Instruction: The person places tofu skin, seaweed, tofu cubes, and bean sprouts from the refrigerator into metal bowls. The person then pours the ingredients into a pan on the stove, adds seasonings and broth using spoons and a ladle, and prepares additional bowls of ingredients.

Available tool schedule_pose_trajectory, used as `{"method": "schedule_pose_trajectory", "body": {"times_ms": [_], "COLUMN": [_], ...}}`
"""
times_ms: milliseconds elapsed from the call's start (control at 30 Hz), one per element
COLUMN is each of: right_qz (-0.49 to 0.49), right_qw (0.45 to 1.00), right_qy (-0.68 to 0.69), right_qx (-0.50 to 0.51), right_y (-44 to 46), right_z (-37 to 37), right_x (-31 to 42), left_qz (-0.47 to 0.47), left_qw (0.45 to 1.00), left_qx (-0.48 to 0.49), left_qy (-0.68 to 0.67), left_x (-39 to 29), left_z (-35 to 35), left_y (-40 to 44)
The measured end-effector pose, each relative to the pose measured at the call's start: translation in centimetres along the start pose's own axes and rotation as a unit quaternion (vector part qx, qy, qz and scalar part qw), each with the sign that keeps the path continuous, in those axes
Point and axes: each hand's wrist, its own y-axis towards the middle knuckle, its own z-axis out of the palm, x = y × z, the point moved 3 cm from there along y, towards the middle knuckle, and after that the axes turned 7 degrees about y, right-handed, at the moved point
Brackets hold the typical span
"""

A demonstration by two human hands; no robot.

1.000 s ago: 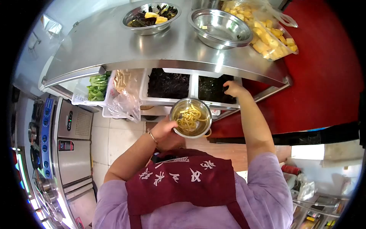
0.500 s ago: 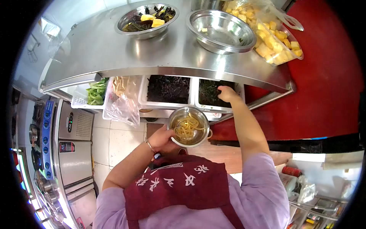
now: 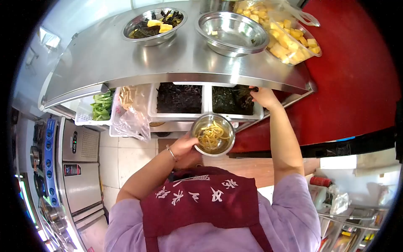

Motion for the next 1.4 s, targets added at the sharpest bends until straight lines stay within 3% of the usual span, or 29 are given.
{"method": "schedule_pose_trajectory", "body": {"times_ms": [133,200,333,467,600,667,933,967,1000,1067,1200,1400], "right_qz": [-0.007,0.021,-0.069,-0.060,0.001,-0.041,-0.007,-0.073,-0.073,-0.059,-0.027,-0.093], "right_qw": [0.998,0.974,0.950,0.957,0.974,0.984,0.965,0.945,0.946,0.934,0.929,0.916], "right_qy": [0.056,0.224,0.288,0.267,0.225,0.169,0.247,0.300,0.299,0.339,0.362,0.387], "right_qx": [-0.014,-0.032,-0.100,-0.097,-0.033,-0.050,-0.086,-0.105,-0.105,-0.096,-0.076,-0.042], "right_y": [-0.5,-3.9,-4.5,-5.2,-3.4,-3.2,-5.2,-5.8,-6.5,-7.8,-10.4,-13.8], "right_z": [-1.3,-2.8,-3.5,-3.8,-0.3,0.7,-1.2,-1.5,-1.8,-2.6,-3.2,-3.1], "right_x": [-0.3,5.1,5.7,6.7,3.0,2.4,4.5,5.3,5.9,7.1,8.8,10.1], "left_qz": [-0.073,-0.106,-0.133,-0.125,-0.159,-0.169,-0.159,-0.155,-0.155,-0.195,-0.167,-0.188], "left_qw": [0.996,0.994,0.991,0.991,0.987,0.985,0.987,0.988,0.988,0.980,0.986,0.981], "left_qx": [-0.030,-0.025,0.001,-0.004,0.005,0.003,-0.022,-0.019,-0.019,-0.013,0.009,0.017], "left_qy": [-0.047,-0.034,-0.035,-0.054,0.015,0.020,-0.011,-0.014,-0.015,0.023,-0.022,-0.046], "left_x": [-1.9,-1.5,1.9,-0.8,-1.6,-2.1,-0.7,-1.0,-1.4,-1.9,0.3,1.3], "left_z": [1.9,1.7,0.2,3.0,3.9,4.4,4.2,4.3,4.5,4.9,4.5,4.2], "left_y": [-0.3,0.5,2.8,2.5,2.8,2.6,3.2,3.2,3.2,3.0,3.5,4.2]}}
